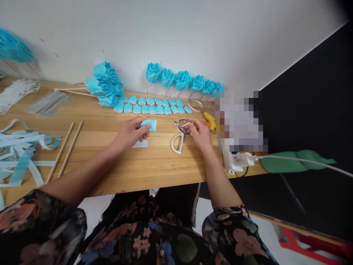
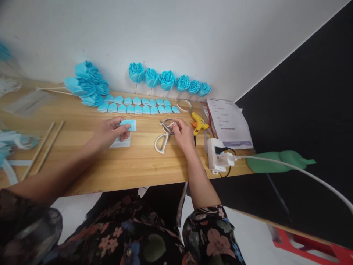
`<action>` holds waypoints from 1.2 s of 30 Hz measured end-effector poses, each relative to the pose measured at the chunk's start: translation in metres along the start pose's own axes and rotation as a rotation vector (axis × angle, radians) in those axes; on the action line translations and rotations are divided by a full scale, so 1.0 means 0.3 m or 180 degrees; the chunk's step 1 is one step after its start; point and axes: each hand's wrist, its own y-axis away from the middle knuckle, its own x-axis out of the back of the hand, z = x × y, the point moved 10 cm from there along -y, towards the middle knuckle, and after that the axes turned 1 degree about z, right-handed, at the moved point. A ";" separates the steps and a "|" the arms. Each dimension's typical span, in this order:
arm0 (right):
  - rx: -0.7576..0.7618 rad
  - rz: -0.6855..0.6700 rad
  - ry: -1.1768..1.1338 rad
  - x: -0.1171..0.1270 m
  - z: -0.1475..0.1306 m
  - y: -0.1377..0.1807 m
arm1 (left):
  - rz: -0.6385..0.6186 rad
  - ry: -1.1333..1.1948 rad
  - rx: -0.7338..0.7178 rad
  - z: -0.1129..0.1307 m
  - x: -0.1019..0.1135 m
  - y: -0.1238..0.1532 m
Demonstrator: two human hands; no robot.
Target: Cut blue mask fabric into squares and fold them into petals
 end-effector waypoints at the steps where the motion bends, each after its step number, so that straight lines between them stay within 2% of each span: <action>1: 0.0004 0.0050 -0.0007 0.005 -0.003 0.000 | 0.0000 -0.0006 -0.0003 0.001 0.000 0.000; 7: 0.0031 0.0262 -0.0066 0.029 -0.033 0.014 | 0.0017 0.0016 0.0034 -0.001 0.001 -0.003; 10: 0.0260 0.0203 0.0028 0.018 -0.112 0.044 | -0.0051 0.0063 0.0071 -0.006 -0.008 -0.001; 12: 0.0633 0.0092 0.0149 -0.001 -0.205 0.072 | -0.0135 0.0092 0.0111 -0.008 -0.020 0.003; 16: 0.1911 -0.0034 0.0599 -0.048 -0.434 0.151 | -0.0305 0.0236 0.0293 -0.014 -0.047 0.015; 20: 0.2792 -0.0032 0.0793 -0.102 -0.544 0.203 | -0.0384 0.0394 0.0496 -0.025 -0.061 0.019; 25: 0.3252 0.0144 0.0871 -0.159 -0.552 0.231 | -0.0409 0.0583 0.0481 -0.035 -0.063 0.014; 29: 0.3282 0.0124 0.1085 -0.195 -0.532 0.241 | -0.0419 0.0630 0.0419 -0.036 -0.063 0.014; 36: 0.3388 0.0159 0.1156 -0.200 -0.523 0.254 | -0.0408 0.0635 0.0473 -0.046 -0.066 0.011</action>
